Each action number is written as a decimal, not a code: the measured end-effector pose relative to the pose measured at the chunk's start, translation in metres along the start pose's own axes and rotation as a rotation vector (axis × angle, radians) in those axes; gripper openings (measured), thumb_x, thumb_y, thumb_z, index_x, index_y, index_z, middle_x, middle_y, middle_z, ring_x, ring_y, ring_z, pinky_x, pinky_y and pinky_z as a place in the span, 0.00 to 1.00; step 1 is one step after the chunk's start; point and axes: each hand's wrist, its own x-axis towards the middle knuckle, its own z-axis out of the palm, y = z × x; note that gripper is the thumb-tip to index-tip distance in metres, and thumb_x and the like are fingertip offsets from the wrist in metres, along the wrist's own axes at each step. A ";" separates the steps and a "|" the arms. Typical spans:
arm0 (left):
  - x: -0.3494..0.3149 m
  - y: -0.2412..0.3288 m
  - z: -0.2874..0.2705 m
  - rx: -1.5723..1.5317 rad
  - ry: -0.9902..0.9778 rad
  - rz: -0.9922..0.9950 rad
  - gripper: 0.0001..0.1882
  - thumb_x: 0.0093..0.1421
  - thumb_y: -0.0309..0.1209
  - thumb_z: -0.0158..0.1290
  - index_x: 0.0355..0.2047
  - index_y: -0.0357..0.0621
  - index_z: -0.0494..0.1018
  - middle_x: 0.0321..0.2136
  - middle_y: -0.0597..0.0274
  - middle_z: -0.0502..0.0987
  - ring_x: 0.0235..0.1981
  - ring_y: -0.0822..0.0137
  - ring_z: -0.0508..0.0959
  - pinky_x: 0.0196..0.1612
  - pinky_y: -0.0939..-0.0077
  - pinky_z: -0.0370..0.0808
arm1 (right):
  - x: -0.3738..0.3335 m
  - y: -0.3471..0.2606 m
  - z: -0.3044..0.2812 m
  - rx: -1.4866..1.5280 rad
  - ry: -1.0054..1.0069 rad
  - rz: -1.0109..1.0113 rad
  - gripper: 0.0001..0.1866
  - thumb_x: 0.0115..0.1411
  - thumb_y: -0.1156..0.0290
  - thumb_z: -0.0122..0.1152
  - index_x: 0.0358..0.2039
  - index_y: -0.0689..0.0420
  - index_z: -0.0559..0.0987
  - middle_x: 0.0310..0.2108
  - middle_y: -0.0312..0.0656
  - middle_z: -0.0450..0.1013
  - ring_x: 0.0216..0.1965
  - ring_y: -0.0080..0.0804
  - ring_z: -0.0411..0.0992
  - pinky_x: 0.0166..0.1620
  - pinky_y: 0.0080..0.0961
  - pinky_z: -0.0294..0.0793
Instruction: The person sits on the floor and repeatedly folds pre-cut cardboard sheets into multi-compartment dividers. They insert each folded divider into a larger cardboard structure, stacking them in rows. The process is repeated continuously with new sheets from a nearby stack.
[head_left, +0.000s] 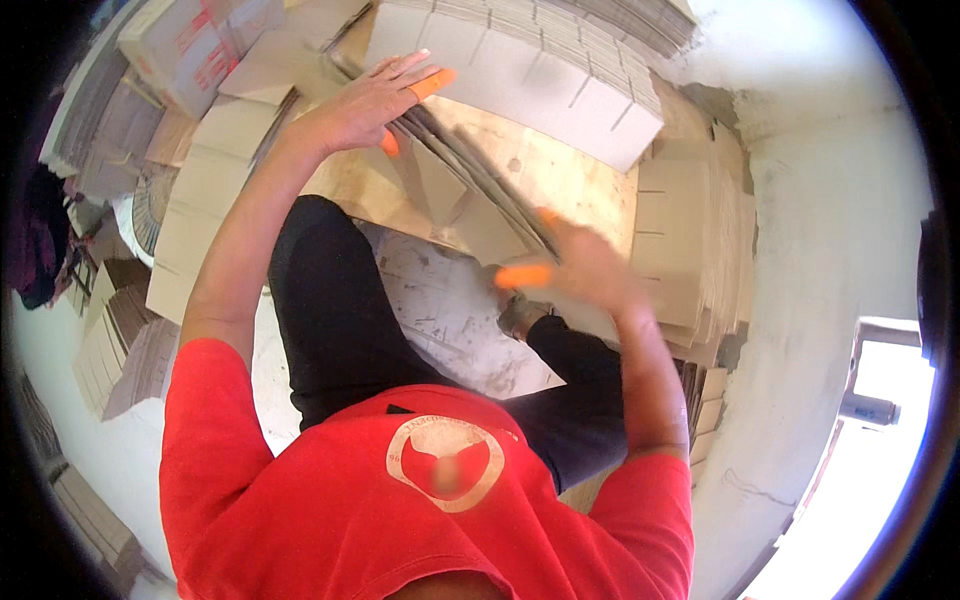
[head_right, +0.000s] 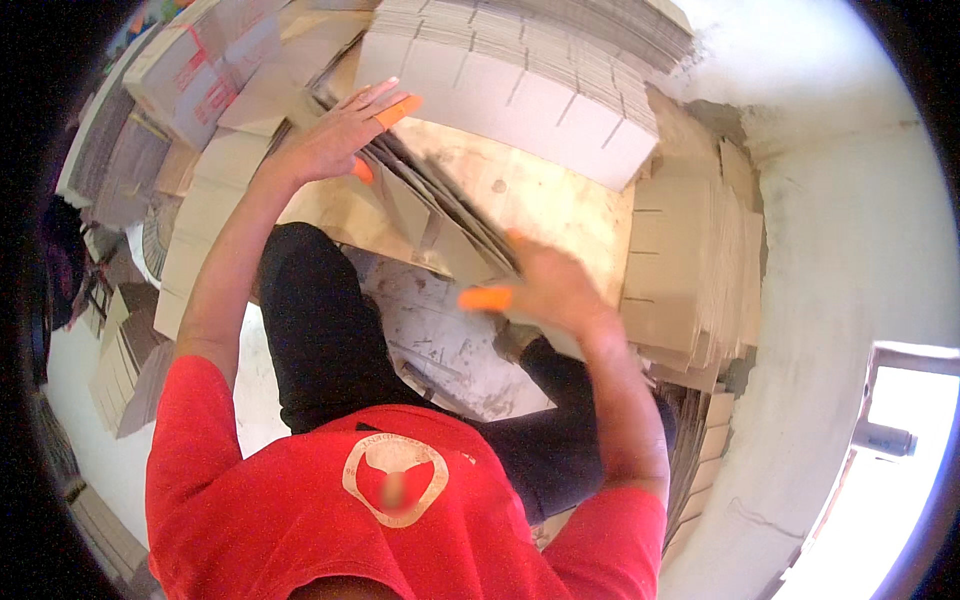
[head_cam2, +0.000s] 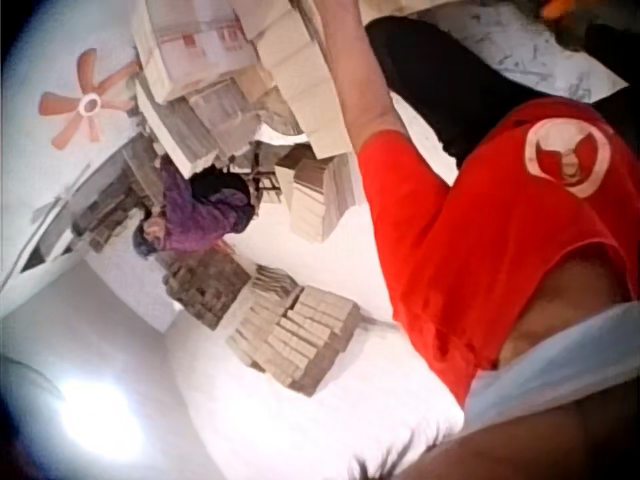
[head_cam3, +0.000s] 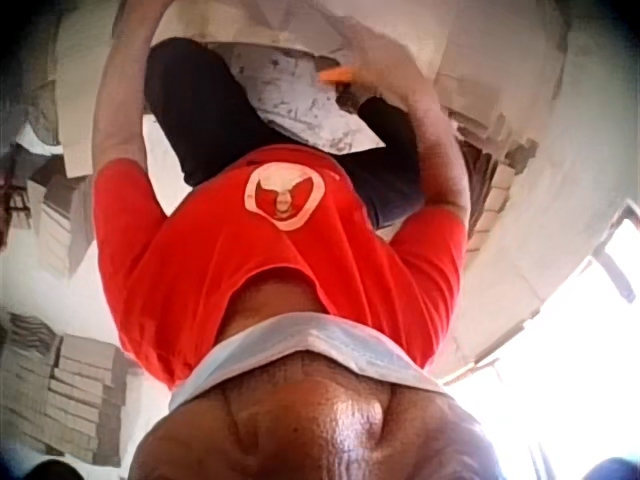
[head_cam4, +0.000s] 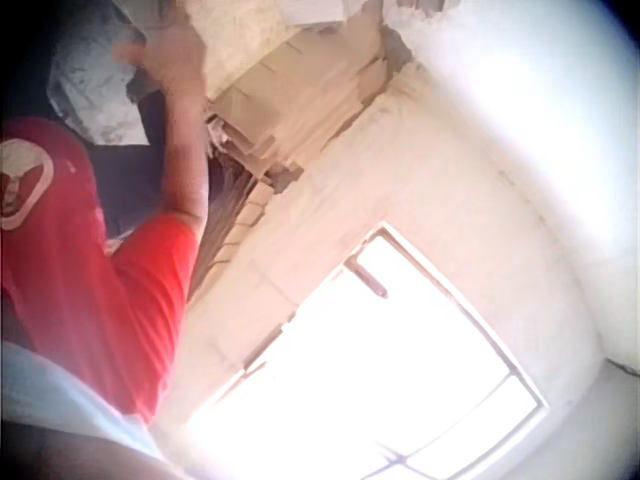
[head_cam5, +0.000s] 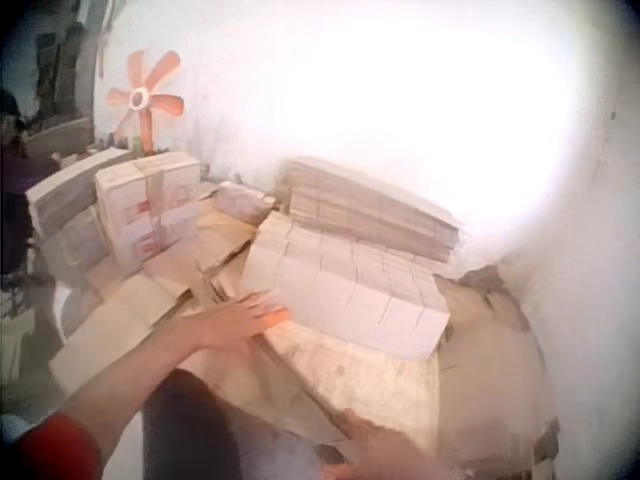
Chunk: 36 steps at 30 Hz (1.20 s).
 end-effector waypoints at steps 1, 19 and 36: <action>0.008 -0.001 0.001 -0.006 -0.035 0.030 0.53 0.39 0.17 0.62 0.65 0.51 0.50 0.65 0.56 0.53 0.67 0.57 0.48 0.68 0.62 0.53 | -0.009 0.003 0.023 -0.066 0.069 -0.056 0.32 0.53 0.66 0.60 0.57 0.64 0.65 0.31 0.56 0.75 0.35 0.52 0.75 0.39 0.41 0.72; -0.060 0.044 -0.101 0.287 0.545 0.220 0.26 0.46 0.22 0.53 0.49 0.38 0.70 0.45 0.55 0.74 0.42 0.55 0.74 0.43 0.64 0.73 | -0.062 -0.017 -0.071 -0.876 0.984 -0.191 0.28 0.50 0.82 0.57 0.54 0.60 0.69 0.46 0.49 0.72 0.47 0.43 0.72 0.49 0.41 0.70; -0.167 -0.115 0.070 0.544 -0.126 -0.897 0.20 0.56 0.24 0.49 0.49 0.40 0.64 0.49 0.57 0.69 0.50 0.58 0.70 0.40 0.60 0.75 | -0.053 0.226 -0.018 -0.560 0.576 0.819 0.37 0.55 0.54 0.61 0.59 0.62 0.62 0.56 0.55 0.63 0.58 0.52 0.59 0.57 0.48 0.60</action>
